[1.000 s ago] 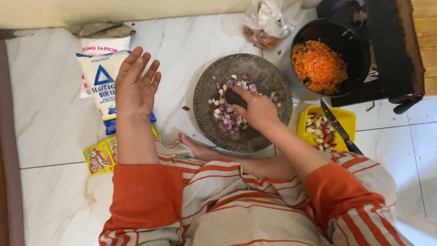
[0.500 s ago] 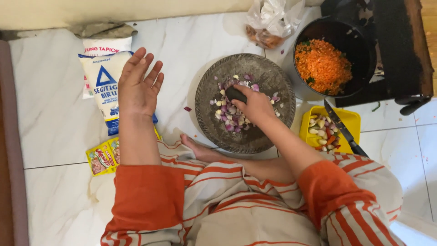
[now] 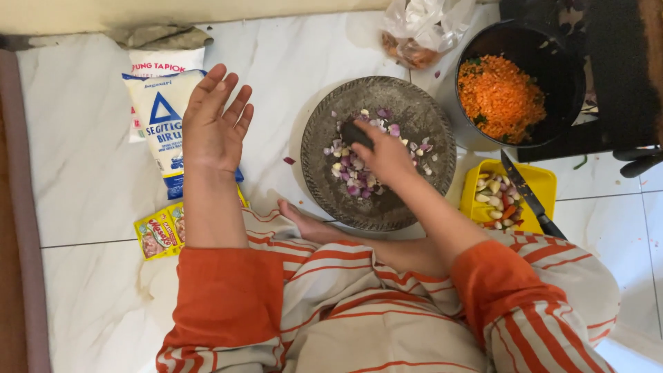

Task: Grinding shallots into a paste using a traditional stone mortar and pestle on the floor.

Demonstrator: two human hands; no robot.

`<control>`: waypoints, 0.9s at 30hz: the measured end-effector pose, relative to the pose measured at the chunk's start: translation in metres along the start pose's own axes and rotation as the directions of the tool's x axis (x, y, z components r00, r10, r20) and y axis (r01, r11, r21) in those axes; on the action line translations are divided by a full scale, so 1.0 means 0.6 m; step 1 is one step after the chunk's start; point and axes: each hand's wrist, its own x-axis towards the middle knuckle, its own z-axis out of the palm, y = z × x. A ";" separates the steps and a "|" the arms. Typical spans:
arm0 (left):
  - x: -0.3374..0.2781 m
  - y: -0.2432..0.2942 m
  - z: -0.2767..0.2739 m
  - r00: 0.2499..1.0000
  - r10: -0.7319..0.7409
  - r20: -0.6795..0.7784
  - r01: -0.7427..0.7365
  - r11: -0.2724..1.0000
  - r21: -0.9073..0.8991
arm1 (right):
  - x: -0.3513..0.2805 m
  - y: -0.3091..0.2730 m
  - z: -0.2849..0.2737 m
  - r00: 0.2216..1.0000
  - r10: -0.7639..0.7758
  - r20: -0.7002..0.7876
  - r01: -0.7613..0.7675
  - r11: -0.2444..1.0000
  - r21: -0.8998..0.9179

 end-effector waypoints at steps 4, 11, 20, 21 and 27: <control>0.004 0.000 0.001 0.999 0.014 0.030 -0.014 1.000 -0.012 | -0.006 -0.024 -0.051 0.973 -0.011 -0.231 0.075 0.960 0.269; 0.002 -0.003 0.012 1.000 0.014 0.001 -0.014 1.000 0.027 | 0.031 0.058 0.035 0.962 -0.144 -0.232 0.088 0.968 -0.237; -0.001 -0.004 0.012 1.000 0.014 0.005 -0.014 1.000 0.018 | 0.000 -0.001 -0.026 0.956 0.043 -0.292 -0.008 0.993 0.121; 0.000 -0.004 0.013 1.000 0.015 0.013 -0.016 1.000 0.023 | -0.004 -0.010 -0.029 0.938 -0.065 -0.339 0.112 0.987 0.118; 0.000 -0.005 0.017 1.000 0.015 -0.007 -0.015 0.999 0.037 | 0.021 0.025 0.038 0.974 -0.139 -0.177 0.091 0.962 -0.256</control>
